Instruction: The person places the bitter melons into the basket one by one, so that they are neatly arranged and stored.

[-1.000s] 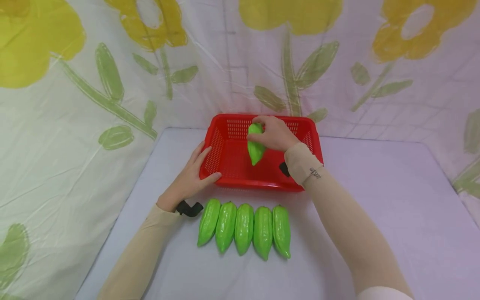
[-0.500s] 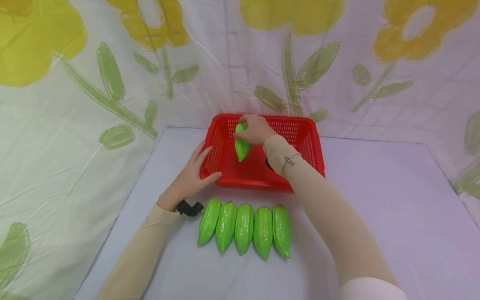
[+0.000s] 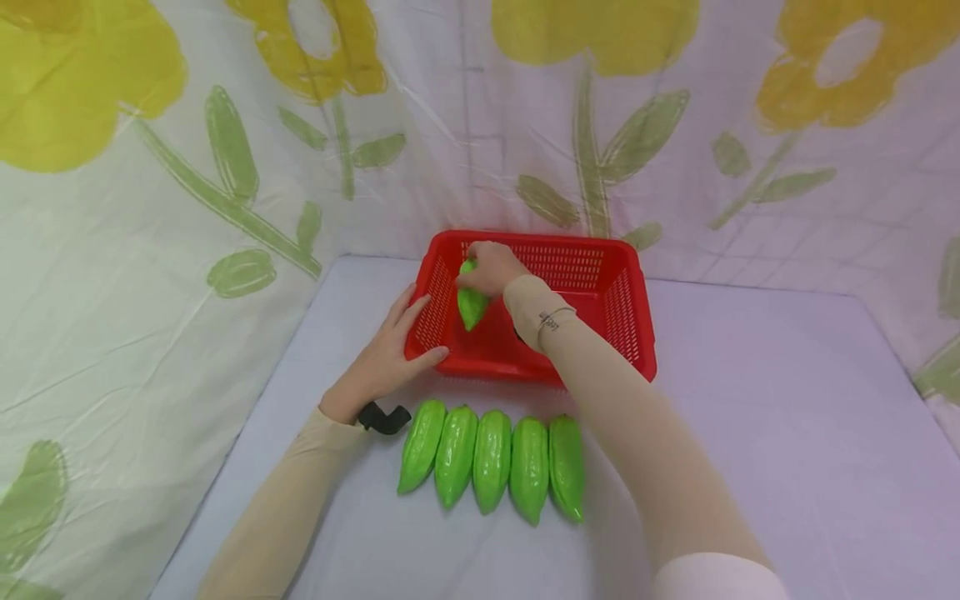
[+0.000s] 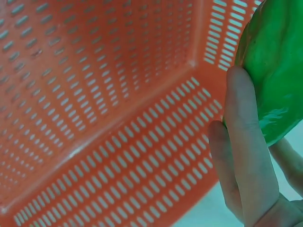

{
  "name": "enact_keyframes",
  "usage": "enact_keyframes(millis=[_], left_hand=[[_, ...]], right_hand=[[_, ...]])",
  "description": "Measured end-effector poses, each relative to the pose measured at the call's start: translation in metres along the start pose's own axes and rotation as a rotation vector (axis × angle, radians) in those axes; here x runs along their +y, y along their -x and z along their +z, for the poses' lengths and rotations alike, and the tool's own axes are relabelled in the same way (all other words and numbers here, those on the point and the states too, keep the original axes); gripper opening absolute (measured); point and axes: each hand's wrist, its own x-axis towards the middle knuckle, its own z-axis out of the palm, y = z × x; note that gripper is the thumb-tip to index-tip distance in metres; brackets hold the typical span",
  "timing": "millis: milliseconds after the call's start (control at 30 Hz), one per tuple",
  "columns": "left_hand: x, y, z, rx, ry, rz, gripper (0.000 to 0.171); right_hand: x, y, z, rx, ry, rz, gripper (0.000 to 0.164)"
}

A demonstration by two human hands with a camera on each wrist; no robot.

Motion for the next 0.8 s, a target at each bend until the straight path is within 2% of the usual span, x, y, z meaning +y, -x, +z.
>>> enact_keyframes(millis=[500,800], left_hand=[[0.001,0.000,0.000,-0.008,0.000,-0.003,0.094],[0.001,0.001,-0.002,-0.006,0.012,-0.010,0.094]], right_hand=[[0.004,-0.028,0.030,-0.060,0.043,0.098,0.061],[0.015,-0.049,0.044,-0.081,0.031,0.135,0.062]])
